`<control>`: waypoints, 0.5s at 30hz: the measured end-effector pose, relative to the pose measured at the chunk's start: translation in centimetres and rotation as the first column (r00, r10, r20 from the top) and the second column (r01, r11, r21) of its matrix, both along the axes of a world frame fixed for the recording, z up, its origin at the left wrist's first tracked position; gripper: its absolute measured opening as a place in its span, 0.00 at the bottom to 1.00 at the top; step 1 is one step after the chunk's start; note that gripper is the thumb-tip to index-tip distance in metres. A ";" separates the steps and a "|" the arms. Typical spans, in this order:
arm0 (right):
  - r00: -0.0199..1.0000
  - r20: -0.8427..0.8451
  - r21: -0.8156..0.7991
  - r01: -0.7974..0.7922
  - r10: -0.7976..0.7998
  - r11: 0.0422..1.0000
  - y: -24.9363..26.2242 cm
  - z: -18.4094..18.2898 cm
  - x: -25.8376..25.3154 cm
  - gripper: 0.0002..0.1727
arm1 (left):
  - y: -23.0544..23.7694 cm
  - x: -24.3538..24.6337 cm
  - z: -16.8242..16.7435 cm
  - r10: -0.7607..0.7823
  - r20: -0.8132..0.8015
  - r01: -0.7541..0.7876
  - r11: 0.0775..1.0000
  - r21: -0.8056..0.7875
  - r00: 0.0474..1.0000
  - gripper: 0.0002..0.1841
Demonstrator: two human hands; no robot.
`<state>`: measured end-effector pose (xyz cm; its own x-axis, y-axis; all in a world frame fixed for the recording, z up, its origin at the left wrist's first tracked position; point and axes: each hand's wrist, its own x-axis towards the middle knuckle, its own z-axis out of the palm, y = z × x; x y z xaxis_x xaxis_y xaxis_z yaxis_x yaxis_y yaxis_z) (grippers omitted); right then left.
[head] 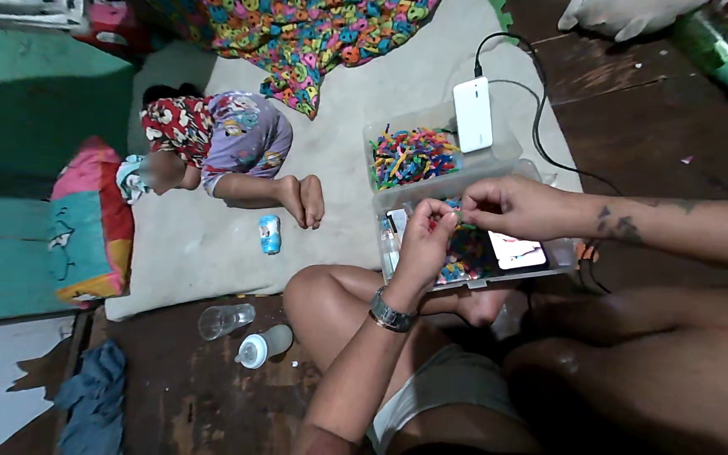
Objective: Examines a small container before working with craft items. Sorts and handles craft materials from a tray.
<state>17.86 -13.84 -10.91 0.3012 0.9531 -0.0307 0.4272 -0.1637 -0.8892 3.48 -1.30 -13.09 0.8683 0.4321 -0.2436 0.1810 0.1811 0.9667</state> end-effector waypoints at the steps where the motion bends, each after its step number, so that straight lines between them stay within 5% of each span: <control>1: 0.971 0.231 0.096 -0.091 0.067 0.991 0.0 -0.3 0.3 0.05 | -0.1 0.2 0.3 0.009 -0.020 -0.012 0.993 -0.118 1.000 0.04; 4: 0.608 0.766 0.101 -0.433 0.207 0.896 0.2 0.3 1.3 0.03 | 0.2 0.6 0.6 -0.028 -0.110 -0.039 0.823 -0.566 0.994 0.10; 6: 0.365 0.900 0.007 -0.556 0.237 0.831 0.1 0.9 1.5 0.03 | 0.9 0.8 0.2 -0.111 -0.153 -0.045 0.650 -0.758 0.982 0.11; 7: 0.332 0.913 -0.014 -0.559 0.239 0.829 0.1 1.0 1.5 0.04 | 1.2 0.7 0.0 -0.149 -0.131 -0.011 0.615 -0.789 0.980 0.12; 8: 0.380 0.893 -0.007 -0.524 0.241 0.852 0.0 0.9 1.4 0.04 | 1.4 0.6 -0.2 -0.166 -0.090 0.032 0.616 -0.787 0.982 0.12; 12: 0.860 0.500 0.107 -0.182 0.105 0.977 0.4 0.4 1.0 0.04 | 1.8 0.2 -0.4 -0.099 0.009 0.084 0.789 -0.608 0.995 0.10; 15: 0.981 0.190 0.042 -0.048 0.039 0.998 0.5 0.6 0.4 0.07 | 1.5 0.3 -0.5 -0.018 -0.007 0.014 0.919 -0.394 1.000 0.08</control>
<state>18.23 -13.30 -10.30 0.2557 0.9644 0.0675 0.5941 -0.1017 -0.7980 3.75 0.21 -13.61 0.8709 0.2858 -0.3999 0.1964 0.5435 0.8161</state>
